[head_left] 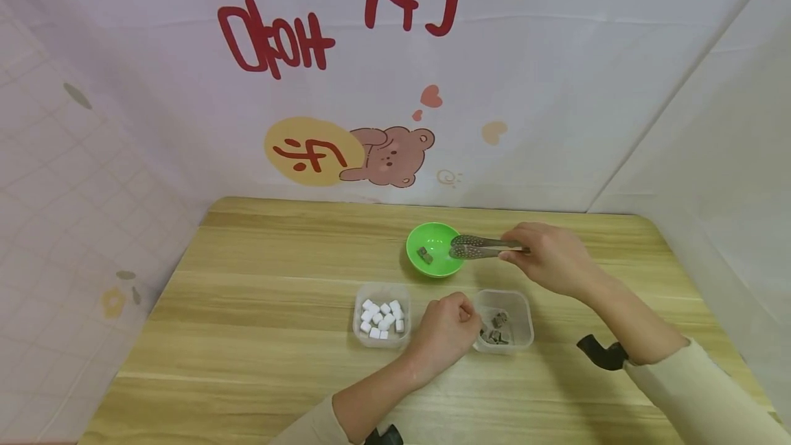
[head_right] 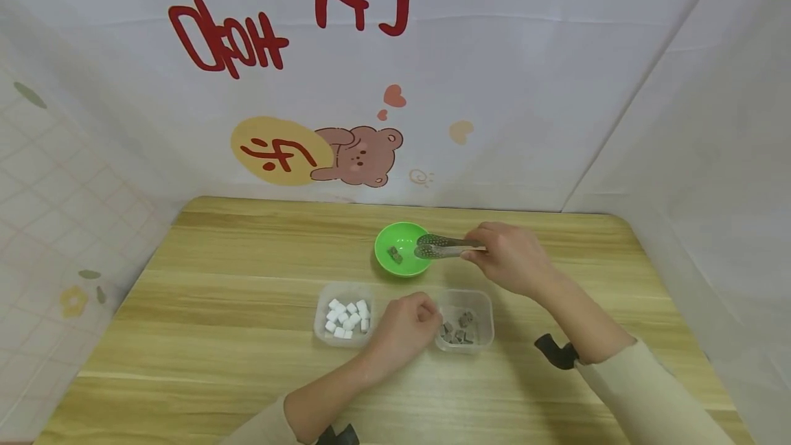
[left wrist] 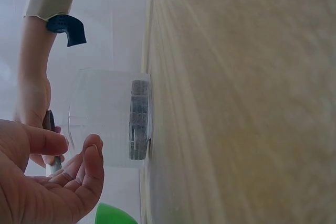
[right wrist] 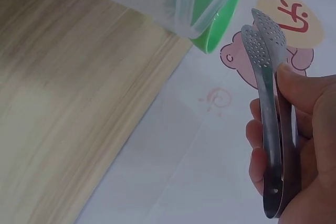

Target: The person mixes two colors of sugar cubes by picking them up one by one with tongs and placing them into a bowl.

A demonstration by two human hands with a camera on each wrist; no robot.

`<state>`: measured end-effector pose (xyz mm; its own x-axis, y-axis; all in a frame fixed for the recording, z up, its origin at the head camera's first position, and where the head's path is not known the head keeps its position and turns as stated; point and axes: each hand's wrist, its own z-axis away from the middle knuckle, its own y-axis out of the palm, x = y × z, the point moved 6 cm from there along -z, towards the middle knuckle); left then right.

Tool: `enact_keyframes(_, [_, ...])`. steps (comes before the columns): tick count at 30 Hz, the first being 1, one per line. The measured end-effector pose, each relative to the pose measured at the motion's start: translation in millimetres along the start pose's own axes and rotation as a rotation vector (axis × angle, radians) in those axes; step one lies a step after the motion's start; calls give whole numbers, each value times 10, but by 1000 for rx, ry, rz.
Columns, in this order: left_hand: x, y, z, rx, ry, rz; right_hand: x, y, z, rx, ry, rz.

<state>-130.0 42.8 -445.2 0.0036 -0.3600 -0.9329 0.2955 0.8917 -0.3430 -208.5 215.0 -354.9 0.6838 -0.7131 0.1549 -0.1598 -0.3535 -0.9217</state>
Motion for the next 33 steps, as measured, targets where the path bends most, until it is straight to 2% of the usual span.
enact_keyframes(7, [-11, -2, -14, -7, 28, 7, 30, -167, 127, -78, -82, 11])
enact_keyframes(11, [-14, -6, -13, -7, 23, 11, 28, -269, 227, -97, -101, 22])
enact_keyframes(17, [-6, -2, -9, -1, 5, 19, -4, -381, 372, -103, -117, 44])
enact_keyframes(24, [-6, 1, -4, 2, 15, 34, -24, -456, 526, -77, -120, 75])
enact_keyframes(33, [-6, 8, -6, 1, 10, 32, 73, -523, 646, -62, -166, 117])
